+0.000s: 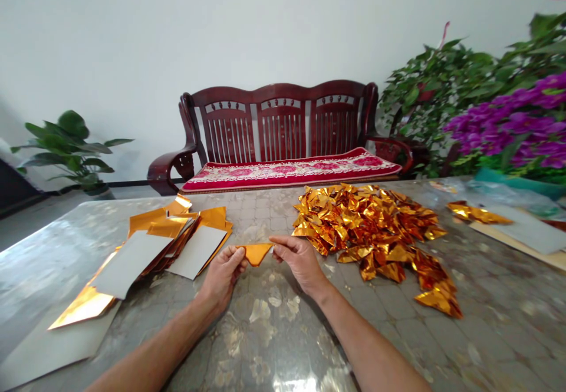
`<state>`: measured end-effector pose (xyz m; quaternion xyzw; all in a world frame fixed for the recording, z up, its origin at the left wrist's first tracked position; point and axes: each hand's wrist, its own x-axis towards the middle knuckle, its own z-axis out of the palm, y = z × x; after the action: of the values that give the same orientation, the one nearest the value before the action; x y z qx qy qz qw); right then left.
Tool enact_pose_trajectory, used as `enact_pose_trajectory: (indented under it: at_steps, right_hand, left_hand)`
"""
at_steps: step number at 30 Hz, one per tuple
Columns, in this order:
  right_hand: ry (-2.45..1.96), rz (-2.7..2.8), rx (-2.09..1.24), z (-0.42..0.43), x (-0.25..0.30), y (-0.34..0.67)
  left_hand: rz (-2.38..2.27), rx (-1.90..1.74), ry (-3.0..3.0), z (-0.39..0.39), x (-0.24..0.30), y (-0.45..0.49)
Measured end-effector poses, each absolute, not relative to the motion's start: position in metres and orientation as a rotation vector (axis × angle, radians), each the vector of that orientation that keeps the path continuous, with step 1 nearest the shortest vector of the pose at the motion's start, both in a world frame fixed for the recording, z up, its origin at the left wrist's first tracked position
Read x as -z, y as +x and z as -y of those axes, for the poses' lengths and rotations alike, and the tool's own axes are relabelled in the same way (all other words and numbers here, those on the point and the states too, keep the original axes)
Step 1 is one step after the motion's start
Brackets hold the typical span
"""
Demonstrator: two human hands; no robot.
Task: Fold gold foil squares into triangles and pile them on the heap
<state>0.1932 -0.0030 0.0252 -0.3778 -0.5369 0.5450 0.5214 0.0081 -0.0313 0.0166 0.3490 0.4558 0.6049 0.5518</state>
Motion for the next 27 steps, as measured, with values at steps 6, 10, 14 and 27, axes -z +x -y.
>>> enact_pose_trajectory:
  at_steps: [6,10,14,27]
  right_hand:
    - [-0.888,1.279,-1.29,0.004,-0.026,0.192]
    - [-0.93,1.307,-1.197,0.003,-0.025,0.192]
    - [-1.003,1.381,-1.033,0.002,-0.024,0.194]
    - [-0.974,1.858,-0.468,0.002,-0.02,0.207]
  left_hand:
    - [-1.102,-1.428,0.82,0.033,-0.015,0.011]
    - [-1.134,-1.452,0.912,0.032,-0.013,0.012]
    - [-1.217,-1.491,1.095,0.031,-0.012,0.011]
    - [-1.239,-1.33,1.052,0.027,-0.012,0.006]
